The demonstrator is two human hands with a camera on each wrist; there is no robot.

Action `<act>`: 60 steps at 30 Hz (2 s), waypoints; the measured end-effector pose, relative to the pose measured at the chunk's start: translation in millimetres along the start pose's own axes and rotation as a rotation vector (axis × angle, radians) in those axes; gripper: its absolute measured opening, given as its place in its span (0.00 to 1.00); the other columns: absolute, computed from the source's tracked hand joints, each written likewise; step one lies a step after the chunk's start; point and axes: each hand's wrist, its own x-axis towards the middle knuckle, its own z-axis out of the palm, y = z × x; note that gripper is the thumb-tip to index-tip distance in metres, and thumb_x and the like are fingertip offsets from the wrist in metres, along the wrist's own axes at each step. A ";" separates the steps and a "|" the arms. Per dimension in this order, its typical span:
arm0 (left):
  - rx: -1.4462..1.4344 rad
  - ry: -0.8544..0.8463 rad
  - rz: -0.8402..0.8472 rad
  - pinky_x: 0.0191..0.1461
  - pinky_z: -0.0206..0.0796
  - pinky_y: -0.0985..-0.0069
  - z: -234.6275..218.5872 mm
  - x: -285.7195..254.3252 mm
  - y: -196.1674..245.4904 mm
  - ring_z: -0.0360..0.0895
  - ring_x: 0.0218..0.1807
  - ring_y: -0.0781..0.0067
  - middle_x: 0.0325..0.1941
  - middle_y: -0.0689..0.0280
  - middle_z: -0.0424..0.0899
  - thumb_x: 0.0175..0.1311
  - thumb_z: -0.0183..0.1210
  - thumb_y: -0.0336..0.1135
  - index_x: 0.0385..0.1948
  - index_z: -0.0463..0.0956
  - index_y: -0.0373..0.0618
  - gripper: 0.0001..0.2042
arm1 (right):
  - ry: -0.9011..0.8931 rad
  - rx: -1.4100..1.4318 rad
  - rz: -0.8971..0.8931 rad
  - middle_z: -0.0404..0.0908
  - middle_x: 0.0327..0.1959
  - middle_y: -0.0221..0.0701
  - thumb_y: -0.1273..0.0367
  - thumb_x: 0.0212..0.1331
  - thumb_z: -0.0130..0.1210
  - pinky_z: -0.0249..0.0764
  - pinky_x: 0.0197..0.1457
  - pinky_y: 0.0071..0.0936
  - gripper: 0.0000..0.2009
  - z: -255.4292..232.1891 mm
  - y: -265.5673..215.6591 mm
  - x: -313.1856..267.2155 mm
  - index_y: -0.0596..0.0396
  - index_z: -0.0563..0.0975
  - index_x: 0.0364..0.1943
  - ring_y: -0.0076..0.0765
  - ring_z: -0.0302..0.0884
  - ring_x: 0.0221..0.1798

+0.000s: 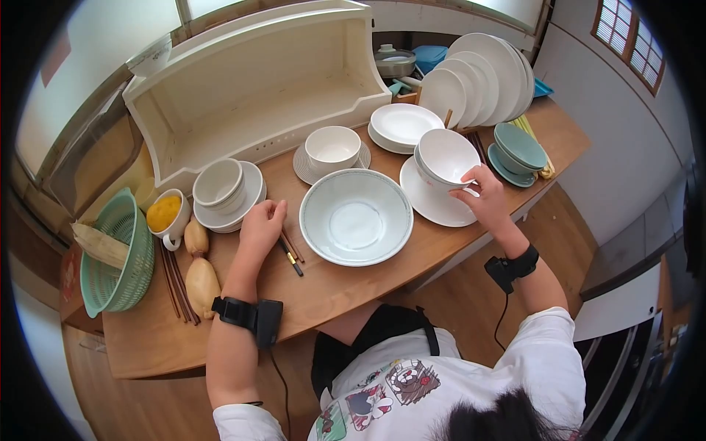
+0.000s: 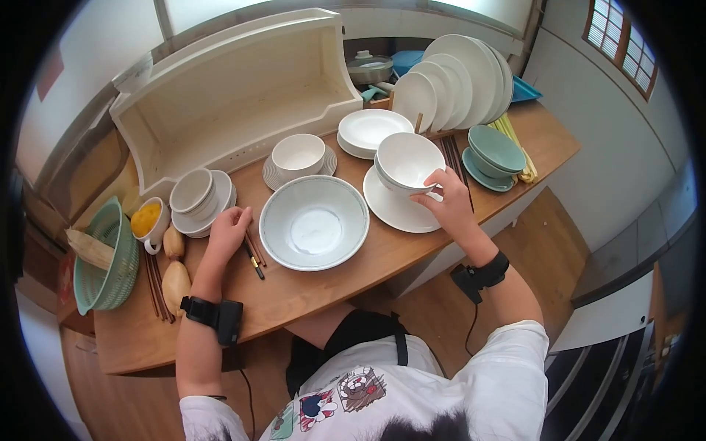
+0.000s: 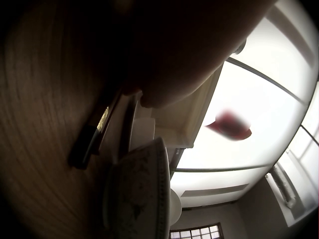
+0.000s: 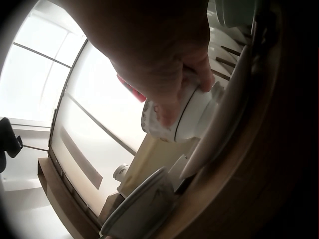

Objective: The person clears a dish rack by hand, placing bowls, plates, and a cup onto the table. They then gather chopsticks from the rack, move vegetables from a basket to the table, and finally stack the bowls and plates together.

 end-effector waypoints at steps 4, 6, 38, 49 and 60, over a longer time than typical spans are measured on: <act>-0.013 0.001 -0.001 0.27 0.62 0.71 0.8 -0.2 -1.4 0.71 0.20 0.63 0.16 0.57 0.74 0.54 0.50 0.46 0.21 0.73 0.36 0.18 | 0.020 -0.091 -0.016 0.69 0.30 0.35 0.71 0.38 0.62 0.73 0.34 0.25 0.14 5.3 8.1 -1.0 0.58 0.68 0.26 0.34 0.71 0.31; -0.045 0.017 0.035 0.27 0.62 0.71 2.8 1.2 -4.7 0.71 0.21 0.63 0.16 0.57 0.74 0.54 0.50 0.46 0.21 0.73 0.36 0.18 | 0.029 -0.077 -0.005 0.69 0.29 0.35 0.71 0.38 0.62 0.73 0.33 0.25 0.14 8.4 11.9 -2.2 0.58 0.68 0.26 0.34 0.71 0.31; 0.025 -0.017 -0.031 0.29 0.63 0.67 -3.4 -3.4 6.3 0.72 0.24 0.57 0.18 0.54 0.74 0.54 0.50 0.47 0.21 0.73 0.36 0.18 | -0.079 0.135 -0.092 0.73 0.41 0.40 0.76 0.39 0.58 0.62 0.50 0.25 0.09 -12.5 -80.0 6.4 0.57 0.73 0.28 0.39 0.69 0.47; 0.017 -0.038 -0.072 0.32 0.65 0.68 -3.8 -3.3 6.8 0.75 0.28 0.57 0.23 0.56 0.77 0.54 0.50 0.47 0.25 0.75 0.39 0.17 | -0.369 0.005 -0.312 0.72 0.46 0.36 0.73 0.33 0.62 0.60 0.55 0.33 0.10 51.5 -91.0 1.5 0.54 0.75 0.25 0.46 0.58 0.59; 0.018 -0.027 -0.090 0.36 0.66 0.67 -5.3 -6.3 9.9 0.75 0.33 0.59 0.26 0.58 0.78 0.54 0.49 0.48 0.27 0.76 0.42 0.17 | -0.518 -0.208 -0.426 0.68 0.45 0.43 0.69 0.41 0.59 0.61 0.53 0.36 0.15 32.0 -106.9 27.6 0.52 0.73 0.37 0.49 0.61 0.54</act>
